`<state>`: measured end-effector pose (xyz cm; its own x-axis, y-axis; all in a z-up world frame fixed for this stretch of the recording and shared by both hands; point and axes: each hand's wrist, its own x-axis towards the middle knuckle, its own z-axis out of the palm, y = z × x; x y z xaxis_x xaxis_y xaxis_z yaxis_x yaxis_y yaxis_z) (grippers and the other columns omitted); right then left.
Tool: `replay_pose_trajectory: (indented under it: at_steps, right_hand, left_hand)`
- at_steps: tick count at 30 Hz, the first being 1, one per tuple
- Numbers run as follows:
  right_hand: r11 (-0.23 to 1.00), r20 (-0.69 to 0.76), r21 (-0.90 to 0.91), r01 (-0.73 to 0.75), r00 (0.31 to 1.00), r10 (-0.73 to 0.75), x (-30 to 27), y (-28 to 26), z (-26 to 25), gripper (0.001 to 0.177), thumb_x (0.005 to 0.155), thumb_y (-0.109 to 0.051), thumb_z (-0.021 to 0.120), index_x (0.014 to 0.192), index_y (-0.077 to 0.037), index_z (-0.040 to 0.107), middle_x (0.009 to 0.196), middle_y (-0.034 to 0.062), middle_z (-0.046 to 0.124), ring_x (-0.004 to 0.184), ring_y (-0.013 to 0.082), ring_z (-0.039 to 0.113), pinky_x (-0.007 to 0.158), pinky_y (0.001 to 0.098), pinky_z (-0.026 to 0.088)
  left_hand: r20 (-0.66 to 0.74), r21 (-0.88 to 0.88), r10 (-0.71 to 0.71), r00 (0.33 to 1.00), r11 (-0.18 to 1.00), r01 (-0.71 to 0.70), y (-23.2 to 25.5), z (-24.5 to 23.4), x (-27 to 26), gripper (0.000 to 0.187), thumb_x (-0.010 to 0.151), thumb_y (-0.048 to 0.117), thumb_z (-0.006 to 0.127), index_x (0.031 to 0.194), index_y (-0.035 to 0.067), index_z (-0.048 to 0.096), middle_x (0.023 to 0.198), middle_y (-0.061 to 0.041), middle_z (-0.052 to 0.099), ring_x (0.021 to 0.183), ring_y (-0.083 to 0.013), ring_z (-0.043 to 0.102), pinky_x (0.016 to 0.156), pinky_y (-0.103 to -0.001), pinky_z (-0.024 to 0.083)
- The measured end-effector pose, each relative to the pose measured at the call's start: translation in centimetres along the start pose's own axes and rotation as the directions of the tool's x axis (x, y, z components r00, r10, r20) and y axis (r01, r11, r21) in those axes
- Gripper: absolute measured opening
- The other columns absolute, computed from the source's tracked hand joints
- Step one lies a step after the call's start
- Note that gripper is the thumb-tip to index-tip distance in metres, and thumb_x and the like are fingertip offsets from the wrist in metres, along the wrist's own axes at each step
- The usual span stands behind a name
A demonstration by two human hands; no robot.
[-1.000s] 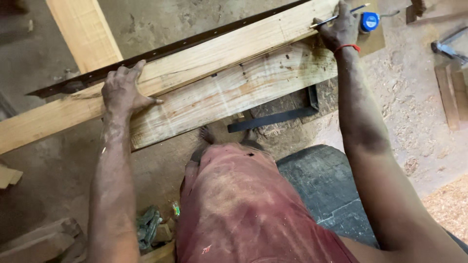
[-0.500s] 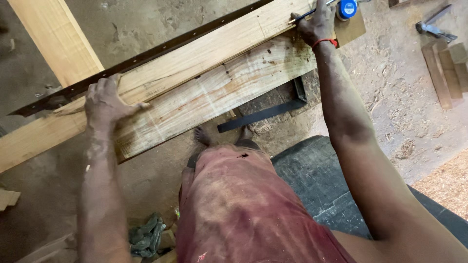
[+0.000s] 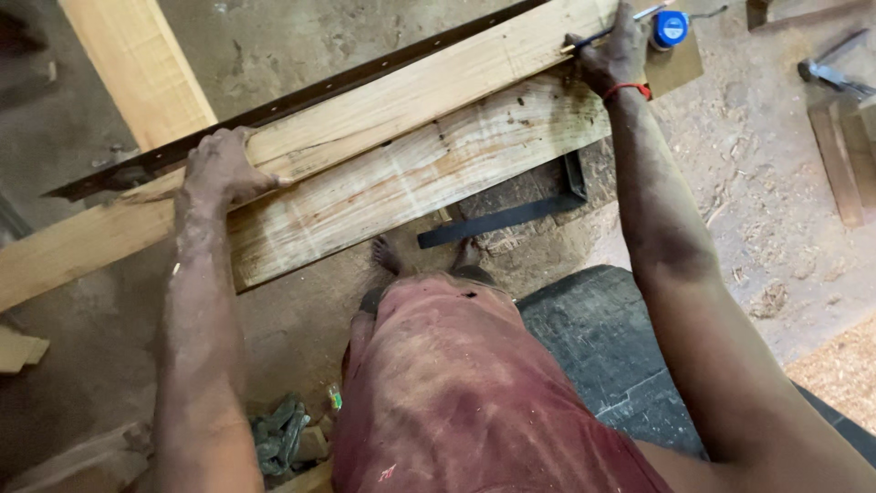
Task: The person measures a wooden beam using a tape measure and marks it with a pencil, then uses a square to draw lines and takes additional measurements.
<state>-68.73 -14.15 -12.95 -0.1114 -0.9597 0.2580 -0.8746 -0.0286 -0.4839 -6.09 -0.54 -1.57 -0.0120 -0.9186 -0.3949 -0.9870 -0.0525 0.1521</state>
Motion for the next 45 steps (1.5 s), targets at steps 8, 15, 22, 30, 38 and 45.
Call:
replay_pose_trajectory:
  at_steps: [8, 15, 22, 30, 38, 45]
  right_hand:
    - [0.973, -0.199, 0.154, 0.172, 0.970, -0.140, -4.2, 3.8, 1.2, 0.106, 0.082, -0.018, 0.101, 0.158, 0.008, 0.031, 0.154, 0.0312, 0.053, 0.145, 0.0426, 0.050, 0.124, 0.0453, 0.041]
    - [0.947, -0.148, 0.309, 0.087, 0.988, -0.042, -6.2, 3.3, 0.8, 0.120, 0.082, -0.013, 0.097, 0.170, -0.006, 0.015, 0.165, 0.0238, 0.048, 0.155, 0.0362, 0.047, 0.130, 0.0402, 0.040]
    - [0.865, -0.144, 0.486, 0.123, 0.988, -0.059, -7.3, 5.0, 1.7, 0.111, 0.090, 0.005, 0.088, 0.167, -0.009, 0.009, 0.172, 0.0230, 0.040, 0.159, 0.0328, 0.046, 0.132, 0.0385, 0.043]
    - [0.861, -0.171, 0.486, 0.148, 0.983, -0.073, -7.2, 6.8, 2.6, 0.107, 0.091, 0.004, 0.089, 0.166, -0.005, 0.012, 0.169, 0.0216, 0.041, 0.160, 0.0315, 0.045, 0.136, 0.0391, 0.038]
    - [0.757, -0.074, 0.651, 0.064, 0.997, -0.022, -6.7, 7.5, 1.4, 0.107, 0.092, 0.006, 0.083, 0.166, -0.003, 0.006, 0.173, 0.0229, 0.040, 0.159, 0.0334, 0.046, 0.134, 0.0426, 0.039]
    - [0.427, -0.236, 0.887, 0.175, 0.967, 0.094, -4.7, 7.6, -1.5, 0.064, 0.112, -0.006, 0.081, 0.156, -0.001, 0.036, 0.148, 0.0158, 0.052, 0.132, 0.0244, 0.056, 0.108, 0.0358, 0.055]
  left_hand:
    - [-0.436, 0.059, 0.075, 0.897, 0.997, -0.054, 0.4, 4.2, -5.1, 0.110, 0.062, 0.059, 0.097, 0.152, 0.012, 0.054, 0.129, -0.018, 0.055, 0.122, -0.0353, 0.051, 0.104, -0.054, 0.043]
    - [-0.640, 0.086, 0.096, 0.762, 0.995, -0.053, 1.5, 7.3, -6.8, 0.092, 0.066, 0.045, 0.101, 0.139, 0.011, 0.056, 0.132, -0.018, 0.052, 0.126, -0.0345, 0.049, 0.111, -0.055, 0.038]
    - [-0.616, 0.106, 0.034, 0.787, 0.994, 0.041, 3.5, 7.3, -9.2, 0.083, 0.070, 0.036, 0.097, 0.136, 0.011, 0.055, 0.125, -0.013, 0.050, 0.125, -0.0310, 0.048, 0.114, -0.052, 0.033]
    - [-0.650, 0.081, 0.046, 0.758, 0.997, 0.009, 4.8, 7.1, -10.6, 0.076, 0.074, 0.036, 0.095, 0.133, 0.010, 0.054, 0.125, -0.015, 0.049, 0.123, -0.0345, 0.046, 0.111, -0.054, 0.031]
    - [-0.621, 0.106, 0.071, 0.780, 0.994, -0.005, 3.2, 7.6, -9.3, 0.054, 0.073, 0.019, 0.087, 0.118, 0.008, 0.059, 0.110, -0.010, 0.063, 0.104, -0.0261, 0.058, 0.095, -0.044, 0.043]
    - [-0.625, 0.099, 0.098, 0.774, 0.994, -0.046, 1.7, 10.4, -8.0, 0.018, 0.095, -0.001, 0.072, 0.106, 0.007, 0.061, 0.084, -0.008, 0.070, 0.072, -0.0213, 0.062, 0.072, -0.036, 0.049]
